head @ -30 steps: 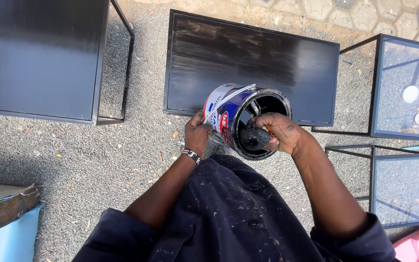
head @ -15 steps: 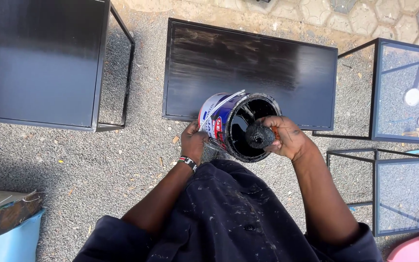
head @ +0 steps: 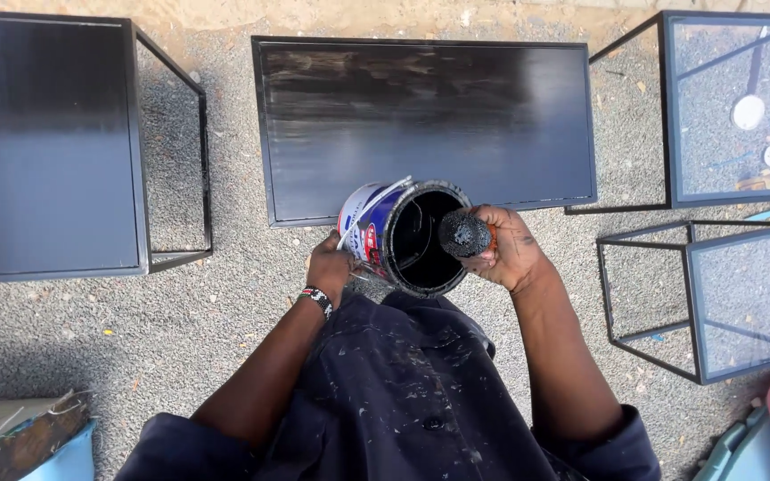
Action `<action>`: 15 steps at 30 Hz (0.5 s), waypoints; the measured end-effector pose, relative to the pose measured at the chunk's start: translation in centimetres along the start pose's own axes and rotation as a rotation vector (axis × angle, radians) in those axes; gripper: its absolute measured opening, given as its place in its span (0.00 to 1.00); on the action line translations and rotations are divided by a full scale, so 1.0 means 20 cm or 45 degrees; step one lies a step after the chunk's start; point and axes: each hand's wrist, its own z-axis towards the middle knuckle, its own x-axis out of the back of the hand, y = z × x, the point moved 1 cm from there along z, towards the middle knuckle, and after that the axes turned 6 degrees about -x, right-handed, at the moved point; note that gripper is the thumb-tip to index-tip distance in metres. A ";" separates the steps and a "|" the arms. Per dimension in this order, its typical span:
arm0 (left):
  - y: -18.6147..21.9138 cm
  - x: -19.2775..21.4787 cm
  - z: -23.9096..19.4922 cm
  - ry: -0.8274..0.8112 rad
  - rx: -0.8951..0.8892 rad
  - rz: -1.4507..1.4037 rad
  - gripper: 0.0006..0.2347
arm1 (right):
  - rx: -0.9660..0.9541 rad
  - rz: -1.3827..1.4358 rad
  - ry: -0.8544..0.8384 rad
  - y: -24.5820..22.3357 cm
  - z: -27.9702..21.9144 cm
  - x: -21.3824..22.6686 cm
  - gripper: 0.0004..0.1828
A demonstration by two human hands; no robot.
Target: The person paints a black metal cabinet with black paint using a sponge. They repeatedly dip the sponge into a paint can and apply the paint to the cabinet's surface. The person also moves around the workspace and briefly handles a white cloth.
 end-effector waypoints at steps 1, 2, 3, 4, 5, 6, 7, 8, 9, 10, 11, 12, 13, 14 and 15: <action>-0.03 0.00 0.01 -0.007 -0.002 0.016 0.35 | 0.008 0.016 -0.002 0.03 -0.01 0.06 0.07; -0.06 -0.01 0.02 -0.045 0.035 0.046 0.33 | 0.006 0.045 0.012 0.06 -0.02 0.12 0.07; -0.09 -0.02 0.03 -0.082 0.074 0.074 0.30 | 0.001 0.073 0.028 0.08 -0.04 0.19 0.07; -0.14 -0.07 0.07 -0.088 0.075 0.087 0.30 | 0.006 0.087 0.027 0.09 -0.08 0.21 0.07; -0.21 -0.11 0.09 -0.084 0.121 0.019 0.29 | -0.016 0.105 0.036 0.10 -0.13 0.25 0.07; -0.28 -0.16 0.11 -0.080 0.167 -0.050 0.28 | -0.039 0.123 0.044 0.11 -0.17 0.29 0.07; -0.05 -0.23 -0.07 -0.075 0.179 -0.042 0.28 | -0.048 0.135 0.047 0.16 -0.18 0.39 0.07; 0.16 -0.34 -0.24 -0.184 0.290 0.101 0.29 | -0.041 0.152 0.077 0.20 -0.18 0.51 0.07; 0.37 -0.44 -0.42 -0.294 0.395 0.243 0.31 | -0.030 0.167 0.105 0.24 -0.15 0.63 0.07; 0.15 -0.44 -0.29 -0.290 0.403 0.250 0.31 | -0.037 0.177 0.104 0.29 -0.09 0.76 0.07; -0.10 -0.45 -0.19 -0.249 0.432 0.088 0.31 | 0.057 0.123 0.079 0.34 -0.06 0.90 0.07; -0.37 -0.45 -0.09 -0.204 0.460 -0.074 0.32 | 0.151 0.068 0.053 0.39 -0.02 1.06 0.06; -0.61 -0.46 0.01 -0.197 0.488 -0.068 0.32 | 0.131 0.085 0.067 0.47 0.03 1.20 0.06; -0.86 -0.46 0.12 -0.184 0.467 -0.019 0.33 | 0.273 -0.005 0.029 0.55 0.08 1.35 0.06; -1.10 -0.44 0.22 -0.174 0.447 0.042 0.35 | 0.416 -0.085 -0.010 0.64 0.14 1.48 0.06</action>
